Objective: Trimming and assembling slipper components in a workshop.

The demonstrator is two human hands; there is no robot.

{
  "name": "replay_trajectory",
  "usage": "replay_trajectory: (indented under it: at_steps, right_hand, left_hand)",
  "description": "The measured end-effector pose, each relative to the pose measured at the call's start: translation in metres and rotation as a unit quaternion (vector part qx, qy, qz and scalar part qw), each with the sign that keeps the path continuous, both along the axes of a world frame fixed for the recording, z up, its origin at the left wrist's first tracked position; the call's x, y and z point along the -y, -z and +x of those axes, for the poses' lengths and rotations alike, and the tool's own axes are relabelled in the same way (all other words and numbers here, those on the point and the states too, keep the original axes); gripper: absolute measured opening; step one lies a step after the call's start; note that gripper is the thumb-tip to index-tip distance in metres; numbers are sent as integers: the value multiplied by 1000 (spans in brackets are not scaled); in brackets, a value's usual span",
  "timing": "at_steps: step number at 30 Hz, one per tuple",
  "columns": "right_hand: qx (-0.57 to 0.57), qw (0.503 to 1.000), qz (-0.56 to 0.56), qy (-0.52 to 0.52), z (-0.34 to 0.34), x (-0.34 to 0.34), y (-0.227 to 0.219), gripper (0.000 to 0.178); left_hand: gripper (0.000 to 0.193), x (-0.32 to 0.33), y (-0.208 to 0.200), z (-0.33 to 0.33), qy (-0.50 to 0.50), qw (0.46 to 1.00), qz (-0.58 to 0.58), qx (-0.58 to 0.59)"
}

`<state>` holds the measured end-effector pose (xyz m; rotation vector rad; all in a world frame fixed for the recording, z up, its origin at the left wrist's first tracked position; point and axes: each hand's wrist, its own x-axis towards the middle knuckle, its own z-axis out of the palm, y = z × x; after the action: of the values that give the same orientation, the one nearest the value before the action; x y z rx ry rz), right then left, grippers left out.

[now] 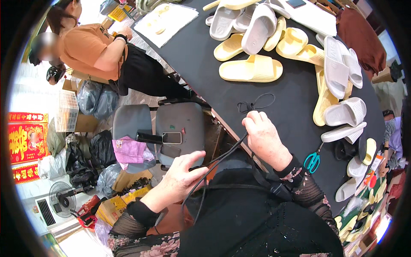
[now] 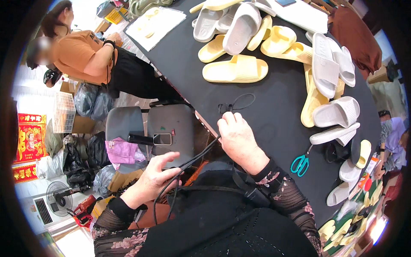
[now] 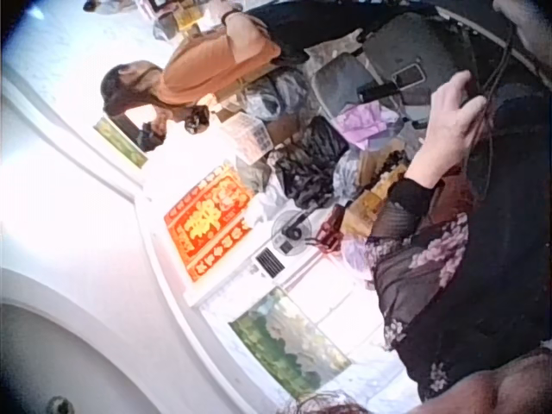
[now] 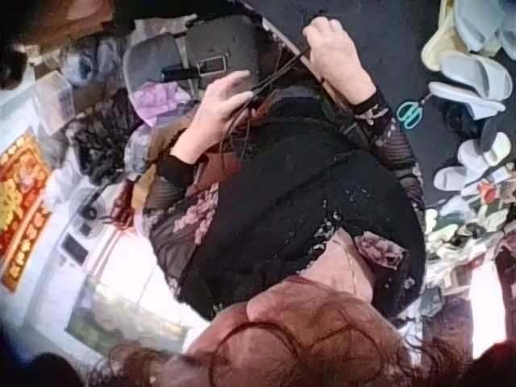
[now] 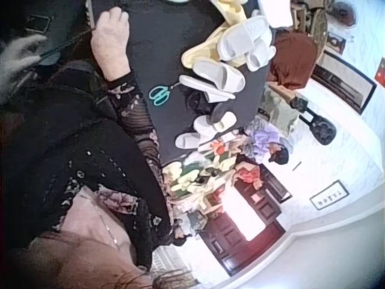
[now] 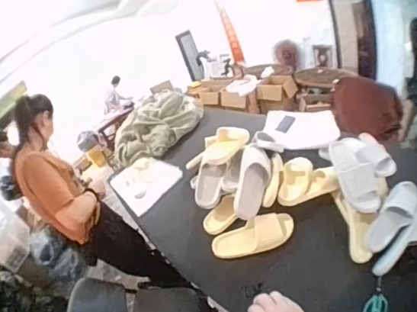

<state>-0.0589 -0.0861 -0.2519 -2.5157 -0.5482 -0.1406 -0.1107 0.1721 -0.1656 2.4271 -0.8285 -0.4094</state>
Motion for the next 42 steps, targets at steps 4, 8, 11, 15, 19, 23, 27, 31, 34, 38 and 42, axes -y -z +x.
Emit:
replay_trajectory:
  at_steps: [4, 8, 11, 15, 19, 23, 27, 31, 34, 38, 42]
  right_hand:
    - [-11, 1000, -6, 5, 2, 12, 14, 20]
    - [-28, 999, 2, -16, 0, 15, 20, 12]
    - [-53, 997, 18, -53, -2, 19, 24, 12]
    - [-181, 974, 28, -137, -1, 17, 11, 14]
    - [-235, 958, 52, -156, 1, 10, 3, 14]
    - [-245, 948, 99, -177, -2, -4, 1, 16]
    - [-274, 921, 155, -229, -4, -17, -1, 19]
    - [-284, 902, 183, -267, -9, -24, -1, 18]
    - [-303, 893, 184, -279, -12, -32, 3, 19]
    - [-369, 859, 202, -291, -20, -37, 25, 31]
    - [-310, 911, 64, -266, -25, -30, 45, 36]
  left_hand:
    - [23, -16, -2, 15, 2, 999, -26, -26]
    - [16, -52, 3, 14, -144, 987, -35, -60]
    - [6, -81, 17, 10, -207, 967, -76, -126]
    - [12, -92, 30, -1, -258, 926, -143, -235]
    - [21, -89, 38, -13, -332, 874, -161, -316]
    - [25, -91, 48, -23, -355, 838, -148, -387]
    - [20, -99, 62, -35, -374, 797, -207, -427]
    - [16, -106, 68, -38, -387, 768, -236, -453]
    - [14, -109, 68, -39, -389, 749, -266, -467]
    - [7, -107, 62, -36, -416, 733, -279, -460]
    - [7, -104, 47, -31, -391, 738, -296, -464]
